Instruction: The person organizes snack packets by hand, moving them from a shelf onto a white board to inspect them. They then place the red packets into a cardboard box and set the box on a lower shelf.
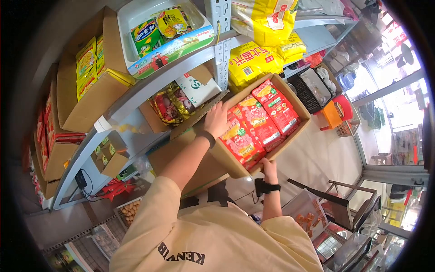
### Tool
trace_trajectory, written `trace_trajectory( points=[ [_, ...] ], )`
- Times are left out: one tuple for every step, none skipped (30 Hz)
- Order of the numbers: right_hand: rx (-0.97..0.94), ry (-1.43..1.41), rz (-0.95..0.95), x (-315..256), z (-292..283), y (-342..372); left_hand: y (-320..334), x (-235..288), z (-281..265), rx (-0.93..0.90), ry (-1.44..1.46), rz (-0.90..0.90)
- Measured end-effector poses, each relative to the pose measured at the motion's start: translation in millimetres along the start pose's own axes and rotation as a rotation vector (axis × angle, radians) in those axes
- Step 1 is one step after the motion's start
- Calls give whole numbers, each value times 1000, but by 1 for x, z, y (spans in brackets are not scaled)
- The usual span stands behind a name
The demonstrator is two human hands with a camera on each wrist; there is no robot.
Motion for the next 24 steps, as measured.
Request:
trace_trajectory(
  points=[
    [12, 65, -17, -1, -13, 1, -1, -2, 2, 23, -54, 49],
    [-63, 168, 96, -1, -31, 3, -1, -5, 7, -42, -22, -24],
    [-82, 176, 81, -5, -44, 7, -2, -4, 7, -105, 11, -97],
    [-98, 184, 69, -7, -54, 10, -1, -3, 11, -170, 46, -169],
    [-76, 176, 45, -10, -57, 12, -1, -8, 21, -108, 47, -93],
    [-52, 168, 23, -13, -60, 14, -3, -12, 30, -169, 108, -154],
    [-27, 159, 0, -15, -63, 15, -6, -15, 38, -230, 167, -213],
    [-51, 168, -2, -17, -62, 15, -10, -19, 46, -288, 225, -272],
    [-79, 177, -4, -20, -61, 14, -14, -19, 50, -279, 209, -312],
    [-107, 186, -4, -22, -62, 11, -18, -20, 54, -270, 192, -354],
    [-145, 217, 18, -21, -66, 4, -22, -22, 57, -262, 175, -395],
    [-86, 224, 50, -26, -68, -2, -26, -22, 56, -288, 229, -411],
    [-26, 231, 83, -35, -69, -7, -29, -20, 51, -315, 284, -428],
    [33, 239, 111, -44, -72, -13, -34, -21, 49, -338, 339, -444],
    [53, 215, 59, -53, -74, -18, -40, -25, 54, -377, 323, -396],
    [24, 195, 83, -54, -76, -25, -45, -27, 61, -399, 327, -374],
    [-14, 180, 106, -56, -77, -33, -48, -30, 68, -413, 332, -361],
    [-61, 167, 129, -58, -75, -42, -49, -33, 71, -423, 334, -356],
    [-94, 155, 170, -58, -75, -45, -52, -40, 78, -497, 313, -358],
    [-127, 142, 207, -56, -77, -46, -53, -45, 81, -470, 326, -296],
    [-104, 156, 180, -48, -81, -53, -52, -44, 81, -413, 356, -265],
    [-75, 167, 152, -43, -81, -54, -51, -40, 78, -436, 344, -281],
    [-76, 195, 130, -38, -85, -53, -49, -37, 73, -409, 350, -267],
    [-74, 224, 105, -40, -88, -49, -46, -30, 66, -446, 356, -321]
  ],
)
Point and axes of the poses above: each hand's wrist, its own y-axis away from the middle knuckle, its own z-axis out of the palm, x = y × z, the point moved 3 cm from there along -y, towards the middle knuckle, and after that the axes turned 12 degrees about y, right-handed, at the moved point
